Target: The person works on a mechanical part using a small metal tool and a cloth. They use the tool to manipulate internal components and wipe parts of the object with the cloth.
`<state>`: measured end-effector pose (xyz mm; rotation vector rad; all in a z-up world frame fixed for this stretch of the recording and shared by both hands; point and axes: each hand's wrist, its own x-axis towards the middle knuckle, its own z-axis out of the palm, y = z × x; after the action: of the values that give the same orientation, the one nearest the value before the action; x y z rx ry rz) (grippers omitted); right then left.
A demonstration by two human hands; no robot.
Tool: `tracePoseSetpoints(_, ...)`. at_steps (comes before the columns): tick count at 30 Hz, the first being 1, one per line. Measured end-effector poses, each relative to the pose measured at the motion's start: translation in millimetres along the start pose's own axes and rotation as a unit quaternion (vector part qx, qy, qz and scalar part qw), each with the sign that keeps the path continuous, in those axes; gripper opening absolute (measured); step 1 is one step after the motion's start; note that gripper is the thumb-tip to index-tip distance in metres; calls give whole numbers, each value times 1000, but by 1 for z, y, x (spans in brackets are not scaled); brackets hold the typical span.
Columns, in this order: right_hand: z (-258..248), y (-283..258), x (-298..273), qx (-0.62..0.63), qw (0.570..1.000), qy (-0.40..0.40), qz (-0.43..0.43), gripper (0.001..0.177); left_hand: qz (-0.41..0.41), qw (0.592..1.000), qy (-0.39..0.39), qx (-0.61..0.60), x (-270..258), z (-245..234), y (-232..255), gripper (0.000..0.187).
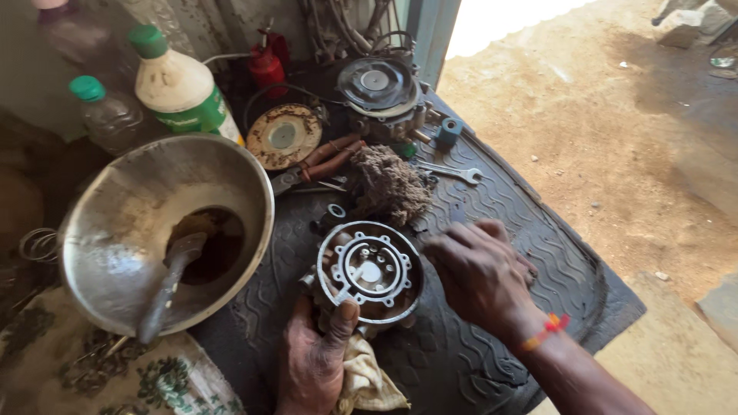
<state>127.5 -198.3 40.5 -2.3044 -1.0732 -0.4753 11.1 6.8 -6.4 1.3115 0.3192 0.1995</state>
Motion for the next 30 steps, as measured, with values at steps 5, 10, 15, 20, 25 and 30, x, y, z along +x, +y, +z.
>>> tracePoseSetpoints(5, -4, -14, -12, -41, 999, 13, -5, 10, 6, 1000, -13, -10, 0, -1, 0, 86)
tracePoseSetpoints(10, -9, -22, -17, -23, 998, 40, 51, 9, -1, 1000, -10, -6, -2, 4, -2, 82)
tracePoseSetpoints(15, -7, -41, -23, -16, 996, 45, 77, 8, 26, 1000, -4, -17, -5, 4, -2, 81)
tracePoseSetpoints(20, -7, -33, -38, -18, 994, 47, 96, 4, -19, 998, -20, -51, -5, 3, -5, 78)
tracePoseSetpoints(25, -6, -48, -27, -27, 996, 40, 74, 7, 53, 998, -7, -42, -5, 5, -4, 79)
tracePoseSetpoints(30, -17, -54, -33, -35, 992, 57, 108, 4, 6, 1000, -17, -12, -10, 8, -5, 75)
